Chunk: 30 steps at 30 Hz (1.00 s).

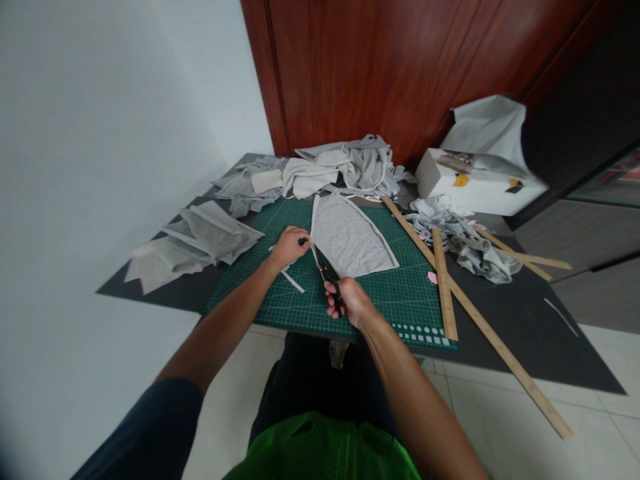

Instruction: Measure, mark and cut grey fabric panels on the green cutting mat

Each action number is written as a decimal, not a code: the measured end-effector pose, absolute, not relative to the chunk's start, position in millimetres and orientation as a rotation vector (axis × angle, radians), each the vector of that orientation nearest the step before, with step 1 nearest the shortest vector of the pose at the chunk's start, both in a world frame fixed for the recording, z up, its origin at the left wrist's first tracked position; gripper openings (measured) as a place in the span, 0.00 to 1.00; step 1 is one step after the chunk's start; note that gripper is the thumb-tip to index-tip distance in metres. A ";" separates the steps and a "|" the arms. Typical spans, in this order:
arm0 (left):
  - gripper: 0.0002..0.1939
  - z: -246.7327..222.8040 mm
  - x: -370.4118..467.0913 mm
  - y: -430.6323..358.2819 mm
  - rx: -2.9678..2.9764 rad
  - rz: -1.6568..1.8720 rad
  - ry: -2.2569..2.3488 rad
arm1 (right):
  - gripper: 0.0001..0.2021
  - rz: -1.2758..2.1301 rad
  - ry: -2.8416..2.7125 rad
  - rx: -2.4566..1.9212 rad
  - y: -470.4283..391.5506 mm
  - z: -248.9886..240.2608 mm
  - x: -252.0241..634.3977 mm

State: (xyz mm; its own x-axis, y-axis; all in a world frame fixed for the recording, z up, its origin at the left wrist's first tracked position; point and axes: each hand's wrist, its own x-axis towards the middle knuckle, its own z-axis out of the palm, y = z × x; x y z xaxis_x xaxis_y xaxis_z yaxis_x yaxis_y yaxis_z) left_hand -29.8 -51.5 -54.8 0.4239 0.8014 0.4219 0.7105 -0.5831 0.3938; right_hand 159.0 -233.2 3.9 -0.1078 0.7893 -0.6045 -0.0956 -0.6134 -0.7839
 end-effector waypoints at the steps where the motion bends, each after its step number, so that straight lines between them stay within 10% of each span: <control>1: 0.07 -54.2 -29.5 -52.1 2.514 0.871 1.351 | 0.13 1.799 -0.778 -1.522 -232.2 4.0 158.3; 30: 0.18 -35.7 -11.1 -13.8 2.576 0.548 1.561 | 0.10 1.794 -0.776 -1.537 -209.6 -3.1 152.1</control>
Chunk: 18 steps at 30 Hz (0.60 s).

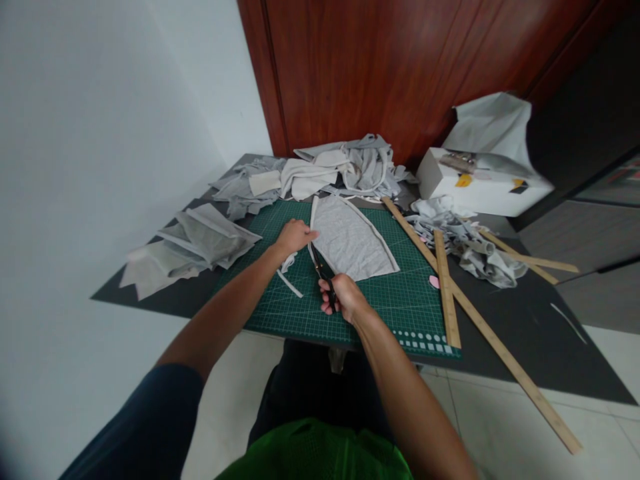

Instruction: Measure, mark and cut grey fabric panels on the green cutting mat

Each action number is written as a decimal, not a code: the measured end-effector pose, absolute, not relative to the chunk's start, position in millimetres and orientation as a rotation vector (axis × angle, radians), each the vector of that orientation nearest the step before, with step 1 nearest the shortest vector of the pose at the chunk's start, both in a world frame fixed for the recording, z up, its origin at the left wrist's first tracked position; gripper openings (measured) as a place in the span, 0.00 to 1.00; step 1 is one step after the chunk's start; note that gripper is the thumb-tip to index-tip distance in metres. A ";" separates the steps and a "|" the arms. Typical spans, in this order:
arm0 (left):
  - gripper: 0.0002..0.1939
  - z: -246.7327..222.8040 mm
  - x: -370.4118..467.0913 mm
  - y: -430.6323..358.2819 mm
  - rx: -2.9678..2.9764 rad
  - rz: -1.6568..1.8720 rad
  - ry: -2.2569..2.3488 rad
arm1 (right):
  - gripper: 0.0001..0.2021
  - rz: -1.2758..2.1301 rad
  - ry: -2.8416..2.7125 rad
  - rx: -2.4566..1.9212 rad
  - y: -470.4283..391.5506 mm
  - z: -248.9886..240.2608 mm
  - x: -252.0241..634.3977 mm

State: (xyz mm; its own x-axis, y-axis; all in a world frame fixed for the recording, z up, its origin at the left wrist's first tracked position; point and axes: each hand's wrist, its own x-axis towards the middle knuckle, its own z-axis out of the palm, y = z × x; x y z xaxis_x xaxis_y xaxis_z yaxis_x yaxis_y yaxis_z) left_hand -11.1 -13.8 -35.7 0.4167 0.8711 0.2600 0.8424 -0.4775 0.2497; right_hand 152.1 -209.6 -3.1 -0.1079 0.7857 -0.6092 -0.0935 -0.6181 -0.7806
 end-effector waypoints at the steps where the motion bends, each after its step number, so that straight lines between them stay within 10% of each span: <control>1: 0.16 -33.4 -8.7 -9.2 2.568 0.525 1.585 | 0.10 1.800 -0.774 -1.536 -209.2 -3.1 152.4; 18: 0.09 -41.1 -37.1 -15.6 2.491 0.734 1.382 | 0.10 1.847 -0.802 -1.496 -209.6 -2.4 160.5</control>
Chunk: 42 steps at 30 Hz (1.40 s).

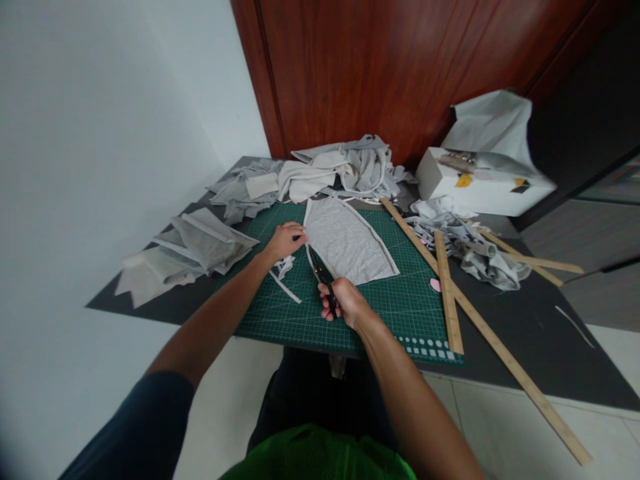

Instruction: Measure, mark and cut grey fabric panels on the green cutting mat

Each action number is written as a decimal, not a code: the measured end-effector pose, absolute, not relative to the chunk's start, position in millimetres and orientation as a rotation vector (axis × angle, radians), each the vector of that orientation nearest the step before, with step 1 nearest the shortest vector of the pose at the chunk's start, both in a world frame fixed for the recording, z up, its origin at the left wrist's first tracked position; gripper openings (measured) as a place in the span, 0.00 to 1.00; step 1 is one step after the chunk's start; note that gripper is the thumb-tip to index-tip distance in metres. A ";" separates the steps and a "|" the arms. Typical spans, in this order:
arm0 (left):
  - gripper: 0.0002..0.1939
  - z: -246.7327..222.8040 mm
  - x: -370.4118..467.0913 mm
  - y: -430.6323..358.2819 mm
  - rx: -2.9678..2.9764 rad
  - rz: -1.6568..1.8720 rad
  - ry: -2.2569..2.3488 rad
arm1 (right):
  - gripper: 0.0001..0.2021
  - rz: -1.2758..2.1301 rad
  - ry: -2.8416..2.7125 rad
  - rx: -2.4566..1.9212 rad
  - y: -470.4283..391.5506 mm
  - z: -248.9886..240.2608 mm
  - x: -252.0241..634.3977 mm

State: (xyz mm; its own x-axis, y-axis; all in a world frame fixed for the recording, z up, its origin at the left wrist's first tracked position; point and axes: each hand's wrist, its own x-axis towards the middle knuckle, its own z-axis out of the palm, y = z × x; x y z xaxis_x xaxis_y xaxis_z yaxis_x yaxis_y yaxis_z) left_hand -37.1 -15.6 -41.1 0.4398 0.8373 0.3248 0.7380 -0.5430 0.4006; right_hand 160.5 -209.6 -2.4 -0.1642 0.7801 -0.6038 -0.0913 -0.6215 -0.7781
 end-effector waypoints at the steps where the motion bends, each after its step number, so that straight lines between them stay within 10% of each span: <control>1: 0.08 -41.1 -36.7 -16.9 2.484 0.753 1.395 | 0.11 1.856 -0.803 -1.492 -210.4 -1.3 161.4; 42: 0.07 -49.9 -37.9 -18.5 2.377 0.959 1.417 | 0.14 1.792 -0.860 -1.594 -175.9 7.8 142.5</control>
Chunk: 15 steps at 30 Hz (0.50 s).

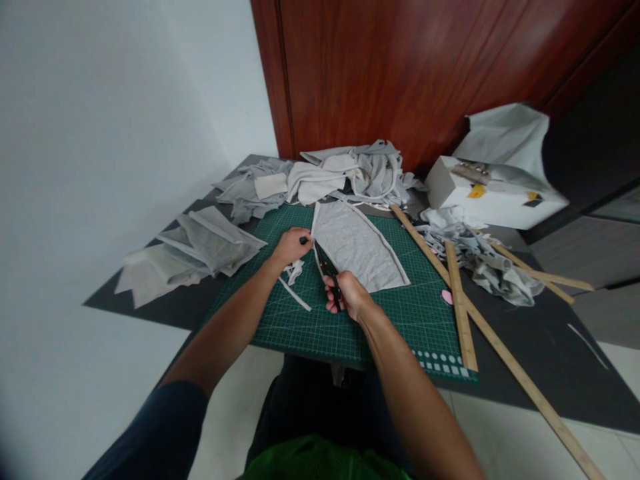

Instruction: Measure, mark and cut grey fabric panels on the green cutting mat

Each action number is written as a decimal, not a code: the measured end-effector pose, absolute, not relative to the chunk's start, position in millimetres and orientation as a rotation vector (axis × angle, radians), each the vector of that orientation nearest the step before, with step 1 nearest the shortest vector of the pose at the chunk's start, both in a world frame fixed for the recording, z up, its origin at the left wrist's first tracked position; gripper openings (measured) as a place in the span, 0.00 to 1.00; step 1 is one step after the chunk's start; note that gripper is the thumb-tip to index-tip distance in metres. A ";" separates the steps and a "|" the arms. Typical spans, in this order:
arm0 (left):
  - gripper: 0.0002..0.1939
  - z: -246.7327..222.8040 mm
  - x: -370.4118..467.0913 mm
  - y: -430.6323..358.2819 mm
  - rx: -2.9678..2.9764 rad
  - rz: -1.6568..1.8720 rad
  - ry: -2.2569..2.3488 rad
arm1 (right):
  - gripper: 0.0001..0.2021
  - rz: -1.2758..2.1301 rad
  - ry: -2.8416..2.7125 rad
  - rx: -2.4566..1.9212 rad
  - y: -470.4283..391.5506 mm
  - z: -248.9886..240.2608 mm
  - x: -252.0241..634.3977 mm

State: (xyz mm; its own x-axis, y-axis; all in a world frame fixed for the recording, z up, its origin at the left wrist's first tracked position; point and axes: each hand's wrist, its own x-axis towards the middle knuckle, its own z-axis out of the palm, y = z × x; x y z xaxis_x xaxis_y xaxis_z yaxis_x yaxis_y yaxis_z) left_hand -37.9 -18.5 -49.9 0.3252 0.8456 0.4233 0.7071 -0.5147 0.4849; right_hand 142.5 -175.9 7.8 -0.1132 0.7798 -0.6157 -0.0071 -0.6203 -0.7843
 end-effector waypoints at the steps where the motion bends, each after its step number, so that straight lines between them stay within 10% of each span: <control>1: 0.07 -50.1 -38.0 -18.4 2.373 0.963 1.414 | 0.14 1.801 -0.857 -1.587 -173.8 7.4 142.3; 15: 0.17 -34.4 -31.3 9.5 2.524 0.639 1.541 | 0.12 1.808 -0.863 -1.573 -166.8 -2.0 140.8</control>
State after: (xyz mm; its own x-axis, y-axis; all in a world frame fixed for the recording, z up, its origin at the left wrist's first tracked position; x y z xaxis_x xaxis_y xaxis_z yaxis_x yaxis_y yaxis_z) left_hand -31.3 9.5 -34.4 0.3938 0.8713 0.2927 0.8226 -0.4762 0.3107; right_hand 140.8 -166.8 -2.0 -0.1313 0.7798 -0.6121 -0.0150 -0.6189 -0.7853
